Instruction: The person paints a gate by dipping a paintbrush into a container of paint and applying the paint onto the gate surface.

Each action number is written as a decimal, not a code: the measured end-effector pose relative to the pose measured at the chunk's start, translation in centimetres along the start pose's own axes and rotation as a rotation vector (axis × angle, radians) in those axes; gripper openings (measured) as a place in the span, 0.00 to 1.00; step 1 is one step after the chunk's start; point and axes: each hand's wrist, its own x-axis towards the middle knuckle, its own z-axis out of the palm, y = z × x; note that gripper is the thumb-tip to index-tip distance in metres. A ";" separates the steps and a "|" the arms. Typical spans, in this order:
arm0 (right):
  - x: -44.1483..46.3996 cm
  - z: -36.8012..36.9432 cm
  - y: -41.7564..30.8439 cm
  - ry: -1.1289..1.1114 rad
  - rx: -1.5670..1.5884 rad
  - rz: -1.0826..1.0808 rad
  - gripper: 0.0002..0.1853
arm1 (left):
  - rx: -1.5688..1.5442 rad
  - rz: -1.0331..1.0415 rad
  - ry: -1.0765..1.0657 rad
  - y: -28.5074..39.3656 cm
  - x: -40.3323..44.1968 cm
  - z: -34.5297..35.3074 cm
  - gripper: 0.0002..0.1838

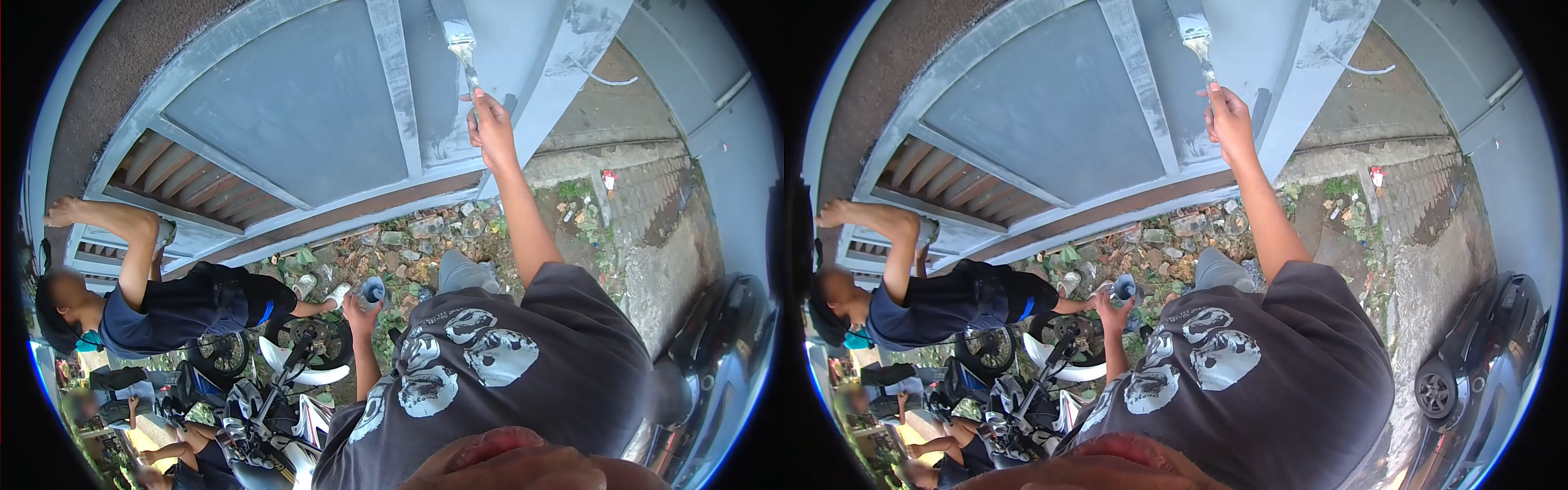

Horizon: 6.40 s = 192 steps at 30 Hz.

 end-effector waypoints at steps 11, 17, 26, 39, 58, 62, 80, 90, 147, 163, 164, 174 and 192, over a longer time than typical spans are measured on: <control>-3.8 -5.9 15.8 0.085 -0.187 0.586 0.22 | -0.046 -0.067 -0.025 0.7 0.5 -0.6 0.39; -1.6 -0.9 3.5 -0.026 -0.034 0.243 0.19 | -0.002 -0.121 -0.098 1.4 0.2 -1.1 0.38; -2.9 3.3 -5.5 -0.063 0.020 -0.045 0.20 | -0.041 -0.029 -0.033 1.3 1.5 -1.1 0.38; -0.3 -3.7 9.0 0.014 -0.146 0.304 0.22 | -0.017 -0.089 -0.069 1.1 0.7 -1.1 0.40; -2.8 -0.7 -6.2 0.022 -0.007 -0.071 0.21 | -0.033 -0.009 -0.039 0.9 2.3 -0.5 0.38; 0.3 -3.0 -0.3 0.022 -0.040 0.044 0.21 | -0.022 -0.069 -0.082 1.5 1.6 -0.8 0.39; 0.7 -6.5 6.0 0.128 -0.190 0.257 0.19 | -0.038 -0.060 -0.104 2.4 2.6 -1.4 0.37; -1.8 -3.7 -2.3 0.135 -0.117 -0.014 0.19 | -0.083 -0.030 -0.134 2.9 3.3 -0.6 0.35; -7.3 -13.2 -10.5 -0.671 -1.688 -0.398 0.02 | -0.010 0.476 -0.212 36.7 18.3 7.9 0.42; -5.1 -18.0 -11.9 -0.652 -1.632 -0.402 0.05 | 0.121 0.403 -0.172 37.0 18.5 8.8 0.38; -4.7 -18.1 -12.3 -0.647 -1.624 -0.403 0.05 | 0.122 0.395 -0.168 36.9 18.8 8.8 0.38; -3.3 -19.0 -14.6 -0.651 -1.692 -0.305 0.06 | 0.183 0.345 -0.141 36.3 19.7 8.2 0.36; 0.3 -26.7 -12.0 -0.732 -1.129 0.038 0.16 | 0.154 0.340 -0.153 38.0 19.9 9.1 0.36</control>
